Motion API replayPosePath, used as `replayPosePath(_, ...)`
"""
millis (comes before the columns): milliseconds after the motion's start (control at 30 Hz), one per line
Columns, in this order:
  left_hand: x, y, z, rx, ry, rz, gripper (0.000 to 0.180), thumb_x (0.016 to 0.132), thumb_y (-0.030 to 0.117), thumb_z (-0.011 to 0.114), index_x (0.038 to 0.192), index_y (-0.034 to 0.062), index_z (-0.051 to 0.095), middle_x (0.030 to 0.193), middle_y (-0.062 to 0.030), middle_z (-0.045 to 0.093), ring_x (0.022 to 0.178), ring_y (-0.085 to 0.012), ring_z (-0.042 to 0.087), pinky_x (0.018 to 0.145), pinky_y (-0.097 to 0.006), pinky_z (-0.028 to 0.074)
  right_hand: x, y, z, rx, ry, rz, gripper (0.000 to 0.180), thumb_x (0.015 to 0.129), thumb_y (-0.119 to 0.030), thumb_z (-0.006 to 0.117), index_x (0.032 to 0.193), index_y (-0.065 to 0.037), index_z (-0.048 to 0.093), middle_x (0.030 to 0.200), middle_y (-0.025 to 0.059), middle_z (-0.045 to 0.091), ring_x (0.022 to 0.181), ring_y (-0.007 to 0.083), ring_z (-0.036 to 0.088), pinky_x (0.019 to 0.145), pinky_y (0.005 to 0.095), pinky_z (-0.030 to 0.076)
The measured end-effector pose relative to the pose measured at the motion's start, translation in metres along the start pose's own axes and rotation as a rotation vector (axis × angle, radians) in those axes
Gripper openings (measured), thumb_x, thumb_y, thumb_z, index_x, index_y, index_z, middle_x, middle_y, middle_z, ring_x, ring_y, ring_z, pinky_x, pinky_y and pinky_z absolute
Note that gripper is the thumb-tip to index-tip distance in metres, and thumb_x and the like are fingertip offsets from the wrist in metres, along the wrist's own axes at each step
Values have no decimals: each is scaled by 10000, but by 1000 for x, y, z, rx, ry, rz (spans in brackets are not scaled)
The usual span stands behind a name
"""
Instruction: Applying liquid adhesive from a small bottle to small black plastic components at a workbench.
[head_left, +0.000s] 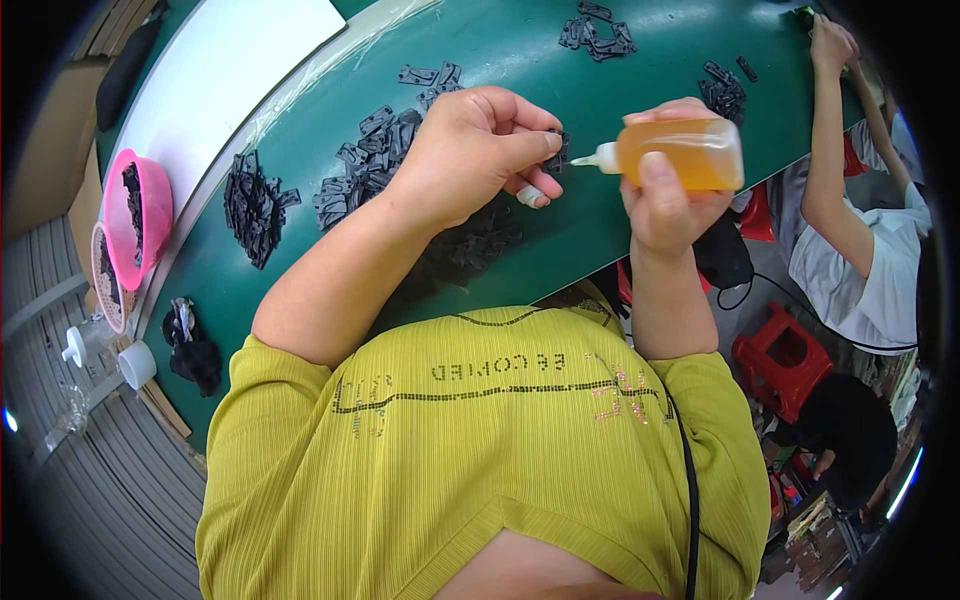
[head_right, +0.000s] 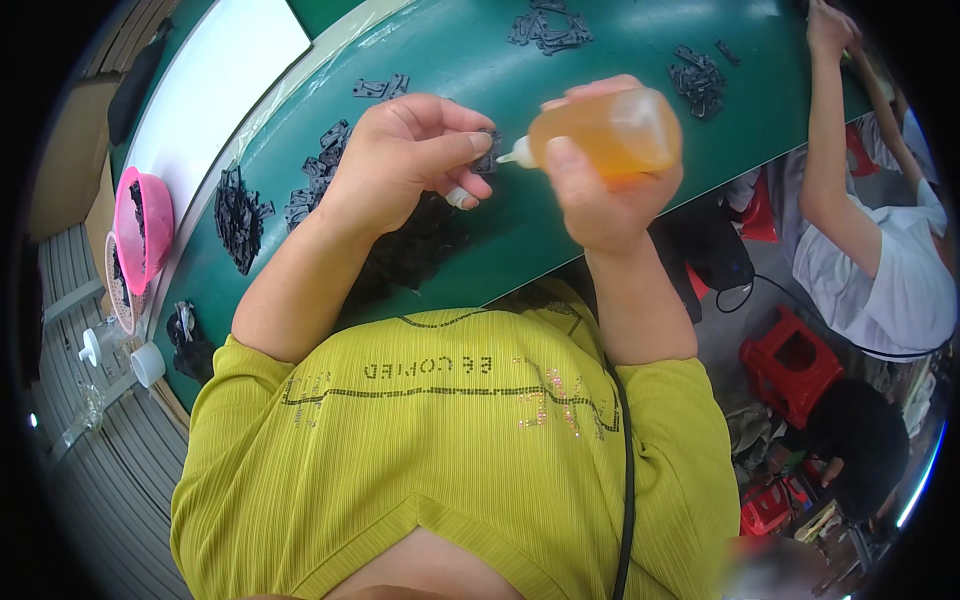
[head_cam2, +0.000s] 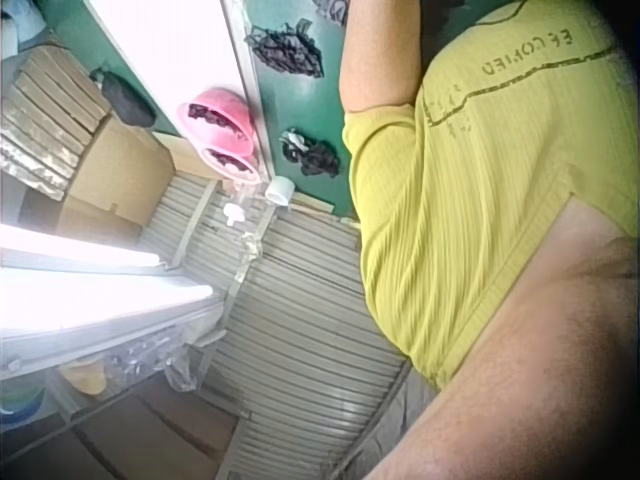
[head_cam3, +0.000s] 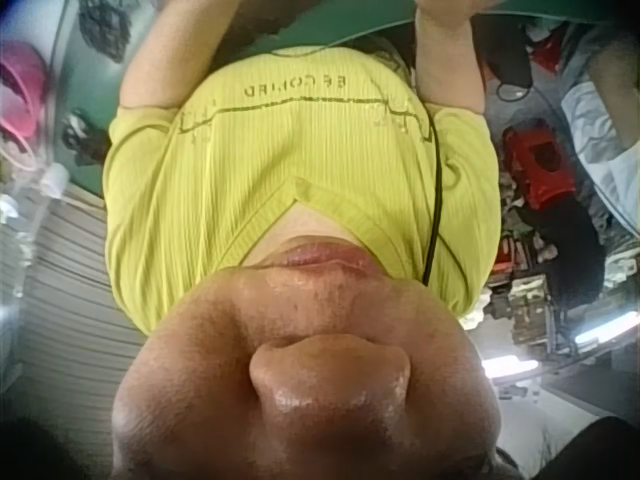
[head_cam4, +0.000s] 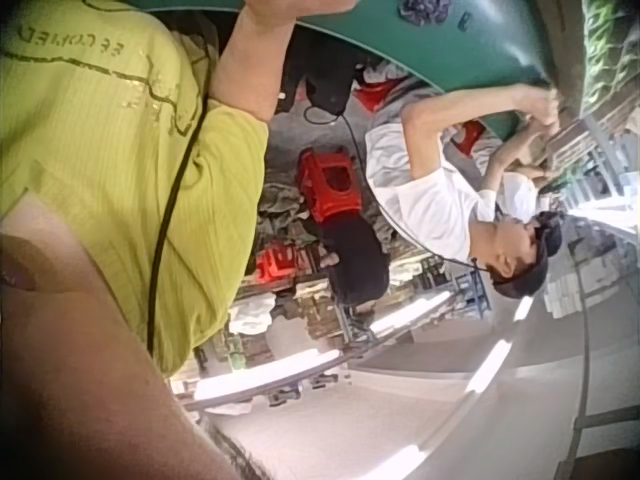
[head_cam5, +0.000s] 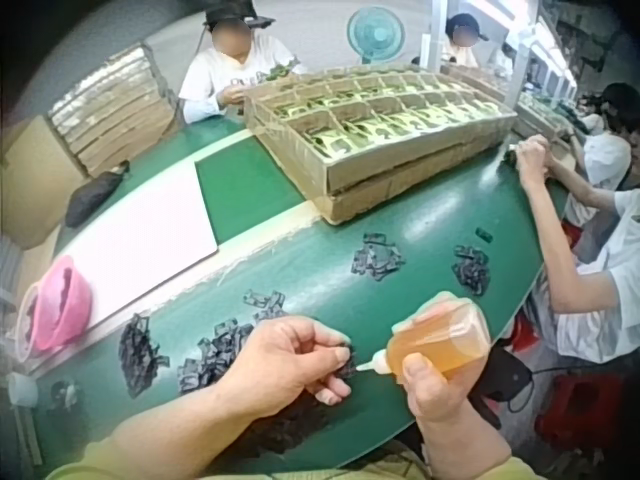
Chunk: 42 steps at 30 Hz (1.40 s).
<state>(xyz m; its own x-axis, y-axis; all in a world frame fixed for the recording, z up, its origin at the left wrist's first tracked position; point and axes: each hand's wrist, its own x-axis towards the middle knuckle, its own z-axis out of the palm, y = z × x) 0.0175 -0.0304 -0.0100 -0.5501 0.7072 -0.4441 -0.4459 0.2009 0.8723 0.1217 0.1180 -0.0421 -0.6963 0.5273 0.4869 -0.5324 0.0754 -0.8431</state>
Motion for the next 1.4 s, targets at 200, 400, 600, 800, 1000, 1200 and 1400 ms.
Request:
replayPosePath(200,2,13,-2,69,86,98,245,821,54,612,1024,-79,579,834,-123,631,626,-169,646,558,-245,532,9,6,-15,417,163,106,306,736,-39,548,1032,31,513,847,165,588,619,176,565,491,259,464)
replayPosePath(400,68,29,-2,498,191,333,279,801,48,587,1050,-79,585,841,-154,661,720,-181,676,646,-270,536,6,-1,-9,345,196,79,321,760,-91,540,1051,40,496,880,175,583,578,166,535,447,224,426)
replayPosePath(600,42,19,-19,953,486,667,286,798,213,610,1007,20,631,923,-150,647,887,-295,621,789,-371,490,8,3,-15,316,164,81,330,774,-123,539,1067,20,490,962,184,556,560,168,527,423,217,408)
replayPosePath(800,-40,24,-137,1234,786,227,297,715,260,686,840,-7,644,719,-129,632,652,-223,616,617,-331,489,7,3,-12,318,180,87,310,757,-112,556,1039,0,492,957,165,552,576,161,533,425,212,420)
replayPosePath(1000,-78,10,-210,1060,839,-167,291,662,277,746,790,31,655,741,-120,652,683,-233,628,660,-339,492,8,2,-5,287,172,82,315,751,-104,549,1040,6,488,949,167,553,575,164,532,422,212,420)
replayPosePath(1200,-75,10,-213,722,797,-104,225,656,148,771,763,10,630,728,-64,620,663,-148,559,623,-276,448,6,1,-6,273,177,89,314,751,-101,543,1038,21,502,925,173,563,586,164,528,425,212,411)
replayPosePath(1400,-73,14,-210,729,790,-109,210,650,109,768,767,6,628,730,-56,617,681,-150,558,638,-267,441,7,2,-2,252,200,90,280,780,-125,546,1026,8,523,924,177,588,497,126,473,444,198,406)
